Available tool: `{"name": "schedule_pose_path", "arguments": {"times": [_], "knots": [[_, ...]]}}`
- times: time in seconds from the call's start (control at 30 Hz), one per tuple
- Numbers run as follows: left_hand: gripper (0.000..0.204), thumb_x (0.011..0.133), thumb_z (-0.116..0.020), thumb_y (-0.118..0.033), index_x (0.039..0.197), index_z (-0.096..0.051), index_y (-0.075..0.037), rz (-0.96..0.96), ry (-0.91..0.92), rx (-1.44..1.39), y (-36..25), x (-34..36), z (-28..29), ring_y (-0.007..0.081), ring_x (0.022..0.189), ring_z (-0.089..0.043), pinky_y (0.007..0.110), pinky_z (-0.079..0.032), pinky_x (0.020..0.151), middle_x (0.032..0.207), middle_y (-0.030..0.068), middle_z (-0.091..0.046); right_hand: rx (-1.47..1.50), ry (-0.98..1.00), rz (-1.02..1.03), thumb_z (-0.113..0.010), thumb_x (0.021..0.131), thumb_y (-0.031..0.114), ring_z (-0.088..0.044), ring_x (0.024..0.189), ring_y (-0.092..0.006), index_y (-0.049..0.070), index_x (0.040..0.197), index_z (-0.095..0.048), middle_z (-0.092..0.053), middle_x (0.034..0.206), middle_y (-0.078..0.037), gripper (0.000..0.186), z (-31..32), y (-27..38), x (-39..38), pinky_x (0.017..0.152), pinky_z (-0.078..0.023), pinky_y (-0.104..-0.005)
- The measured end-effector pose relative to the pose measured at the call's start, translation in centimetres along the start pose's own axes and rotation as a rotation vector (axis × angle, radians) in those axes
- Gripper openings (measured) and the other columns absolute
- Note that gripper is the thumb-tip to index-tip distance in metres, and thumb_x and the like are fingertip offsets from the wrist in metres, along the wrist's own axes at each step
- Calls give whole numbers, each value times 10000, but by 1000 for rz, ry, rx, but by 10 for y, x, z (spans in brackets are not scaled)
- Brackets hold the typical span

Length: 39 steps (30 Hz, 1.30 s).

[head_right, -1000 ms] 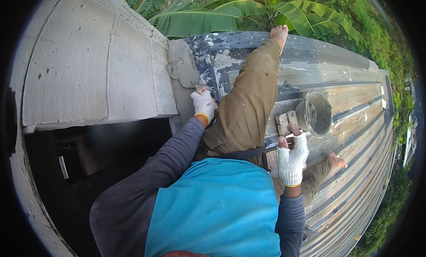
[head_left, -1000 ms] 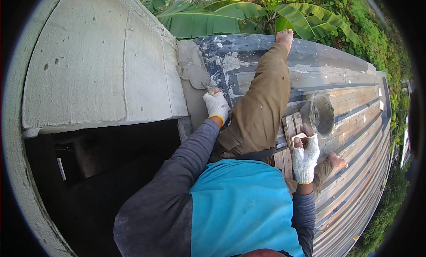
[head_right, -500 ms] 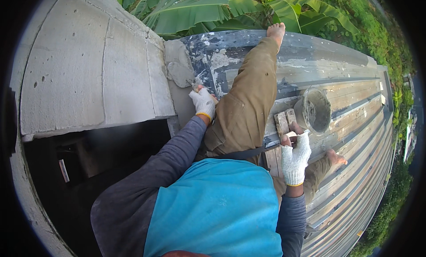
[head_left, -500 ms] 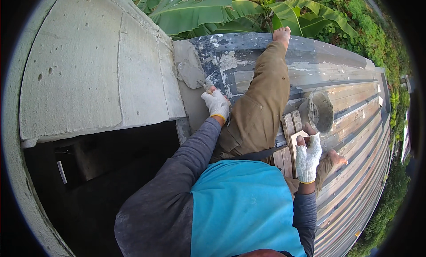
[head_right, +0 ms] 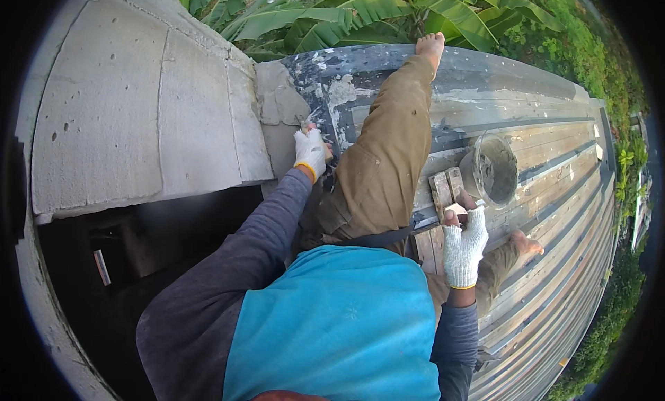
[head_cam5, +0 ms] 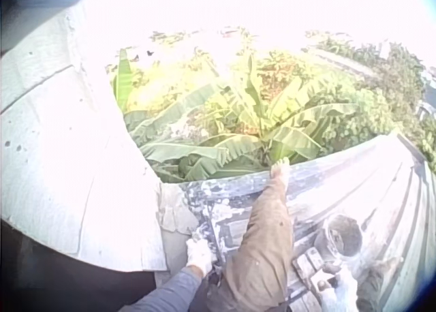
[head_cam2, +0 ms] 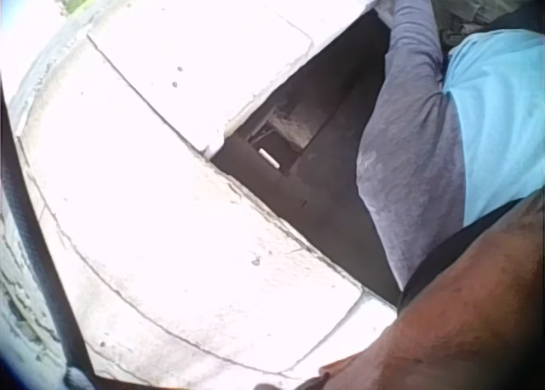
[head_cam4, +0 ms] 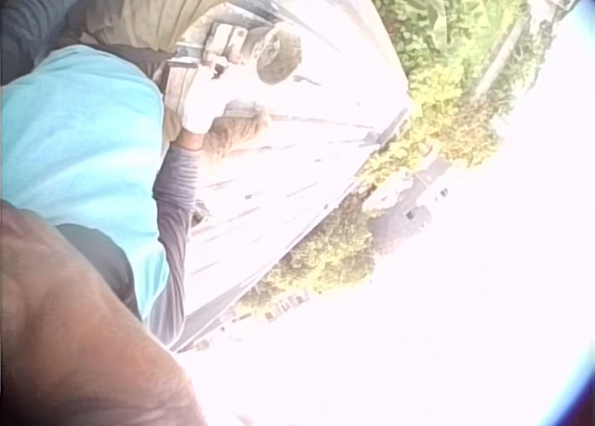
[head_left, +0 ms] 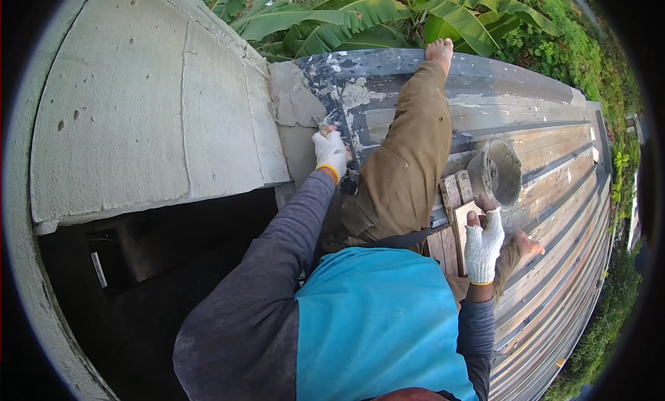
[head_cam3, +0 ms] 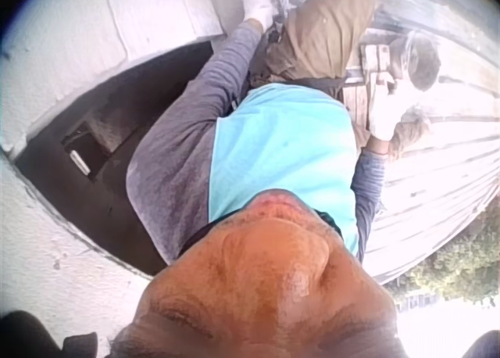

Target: The person applies cement mixture to the edge of a wall using a trowel and a brush, reaching into buckets to gather more material.

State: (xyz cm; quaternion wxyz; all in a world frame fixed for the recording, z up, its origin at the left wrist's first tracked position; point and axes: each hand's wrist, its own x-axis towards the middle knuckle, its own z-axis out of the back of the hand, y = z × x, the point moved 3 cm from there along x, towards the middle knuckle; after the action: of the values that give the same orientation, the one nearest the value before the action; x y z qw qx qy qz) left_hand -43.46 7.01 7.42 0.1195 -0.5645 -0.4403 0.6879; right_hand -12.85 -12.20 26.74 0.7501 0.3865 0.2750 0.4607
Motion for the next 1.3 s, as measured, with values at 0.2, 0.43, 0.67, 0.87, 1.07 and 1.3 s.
{"name": "schedule_pose_path", "arguments": {"times": [0.2, 0.43, 0.67, 0.87, 1.07, 1.3], "knots": [[459, 942, -568, -501, 1099, -425, -94, -29, 96, 240, 15, -54, 57, 212, 562, -593, 346, -499, 442, 850, 106, -548, 16, 39, -2, -661, 916, 199, -549, 813, -144, 0, 1274, -574, -645, 1075, -90, 418, -4, 1, 0, 762, -478, -302], [393, 970, -543, -458, 1042, -431, -88, -182, 28, 284, 13, -82, 53, 168, 519, -566, 323, -455, 418, 716, 53, -523, -18, 19, 52, -653, 925, 181, -561, 812, -145, 8, 1267, -573, -650, 1065, -88, 392, -3, -8, -2, 766, -485, -309], [365, 983, -524, -429, 1018, -392, -91, -214, -132, 75, 15, -34, 22, 159, 477, -521, 331, -417, 397, 659, 49, -498, -35, 20, -30, -660, 918, 205, -561, 802, -147, 7, 1268, -578, -653, 1058, -82, 411, -4, -7, -1, 780, -483, -306], [380, 985, -524, -390, 1025, -462, -17, -390, -275, 253, 45, 26, 43, 313, 694, -598, 413, -471, 636, 804, 136, -590, -26, 25, -56, -654, 919, 214, -561, 808, -148, 1, 1267, -581, -658, 1061, -88, 414, -2, -17, 1, 785, -479, -303], [342, 985, -521, -416, 1056, -443, -90, -410, -237, 273, 27, 47, 44, 182, 478, -548, 316, -448, 412, 712, 75, -539, -24, 43, -56, -651, 924, 220, -561, 822, -153, 0, 1266, -582, -658, 1071, -93, 412, -6, -14, 6, 793, -479, -302], [295, 962, -552, -365, 1052, -454, -101, -422, -206, 304, -10, 88, 42, 198, 479, -552, 345, -430, 390, 703, 75, -530, -1, 47, -95, -652, 927, 229, -570, 837, -161, -2, 1266, -582, -659, 1077, -104, 416, -4, -13, 3, 801, -483, -306]]}}
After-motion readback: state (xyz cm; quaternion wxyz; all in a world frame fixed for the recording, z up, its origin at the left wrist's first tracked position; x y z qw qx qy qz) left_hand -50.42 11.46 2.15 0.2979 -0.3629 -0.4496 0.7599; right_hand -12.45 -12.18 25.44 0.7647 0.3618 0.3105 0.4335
